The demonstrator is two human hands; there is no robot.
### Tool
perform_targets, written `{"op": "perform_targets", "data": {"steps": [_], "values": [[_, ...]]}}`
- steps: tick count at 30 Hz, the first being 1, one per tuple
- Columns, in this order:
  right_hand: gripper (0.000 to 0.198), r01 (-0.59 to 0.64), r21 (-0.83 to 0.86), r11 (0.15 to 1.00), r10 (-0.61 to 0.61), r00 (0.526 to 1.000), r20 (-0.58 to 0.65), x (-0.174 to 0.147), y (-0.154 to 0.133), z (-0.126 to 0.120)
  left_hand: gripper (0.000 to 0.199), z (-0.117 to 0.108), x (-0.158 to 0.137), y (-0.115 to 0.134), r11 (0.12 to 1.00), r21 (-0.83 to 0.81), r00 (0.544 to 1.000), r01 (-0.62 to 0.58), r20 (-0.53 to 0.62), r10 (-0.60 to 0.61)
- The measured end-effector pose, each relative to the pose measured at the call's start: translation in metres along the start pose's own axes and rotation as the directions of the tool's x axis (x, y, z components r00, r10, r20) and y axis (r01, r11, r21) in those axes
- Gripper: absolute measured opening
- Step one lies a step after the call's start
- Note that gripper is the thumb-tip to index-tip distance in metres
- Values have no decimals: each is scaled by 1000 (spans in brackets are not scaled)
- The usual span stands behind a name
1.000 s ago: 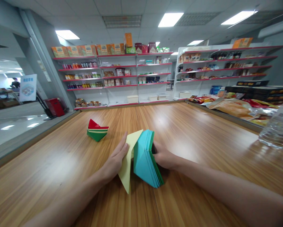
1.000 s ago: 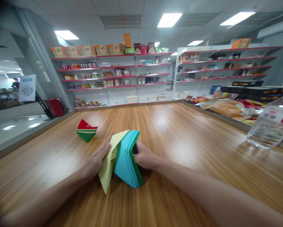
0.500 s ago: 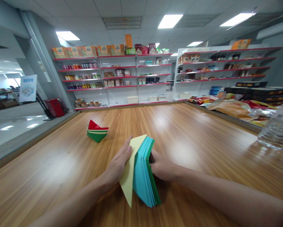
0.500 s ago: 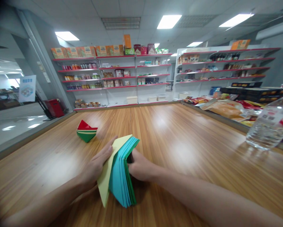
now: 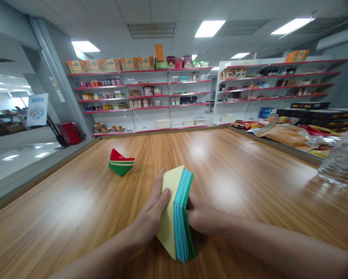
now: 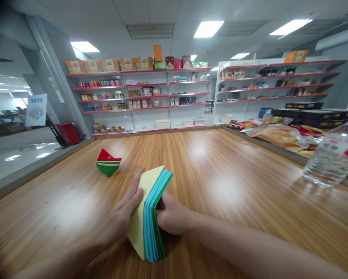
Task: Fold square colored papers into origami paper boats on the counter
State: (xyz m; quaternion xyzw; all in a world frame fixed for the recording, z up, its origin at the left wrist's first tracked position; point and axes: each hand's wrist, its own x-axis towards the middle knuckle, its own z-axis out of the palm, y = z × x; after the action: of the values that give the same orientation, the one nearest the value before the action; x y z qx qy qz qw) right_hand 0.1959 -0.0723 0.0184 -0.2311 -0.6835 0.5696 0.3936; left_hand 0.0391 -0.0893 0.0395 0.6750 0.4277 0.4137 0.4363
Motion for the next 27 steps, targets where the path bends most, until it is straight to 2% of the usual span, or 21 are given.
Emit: {"op": "perform_targets", "data": {"steps": [4,10,13,16,18,19,20,21,27], "values": [[38,-28,15,999,28,1000,3,0,2,-1,65,-3,1,1,995,-7,992,101,81,-100],[46,-104,75,992,110,991,-80,7,11,-2,66,-5,10,-14,996,13,990,93,102,-94],[47,-104,28,994,107,976,-192,13,19,-8,65,-4,16,-28,997,61,994,51,97,-56],[46,-52,-69,996,23,934,-357,21,28,-25,65,-3,18,-38,979,196,993,-51,116,28],[40,-41,-100,994,-14,873,-488,27,35,-46,66,-2,18,-42,937,323,984,-131,161,82],[36,-56,-133,990,-34,804,-594,29,38,-59,66,-2,18,-43,909,385,978,-161,185,95],[32,-75,-150,986,-56,695,-716,31,42,-73,66,-2,18,-44,878,442,973,-185,207,100],[28,-85,-153,985,-63,642,-764,33,45,-89,65,-3,17,-44,844,495,968,-205,227,102],[20,-82,-115,990,-65,455,-888,34,56,-171,52,-10,14,-47,654,676,928,-338,354,114]]}}
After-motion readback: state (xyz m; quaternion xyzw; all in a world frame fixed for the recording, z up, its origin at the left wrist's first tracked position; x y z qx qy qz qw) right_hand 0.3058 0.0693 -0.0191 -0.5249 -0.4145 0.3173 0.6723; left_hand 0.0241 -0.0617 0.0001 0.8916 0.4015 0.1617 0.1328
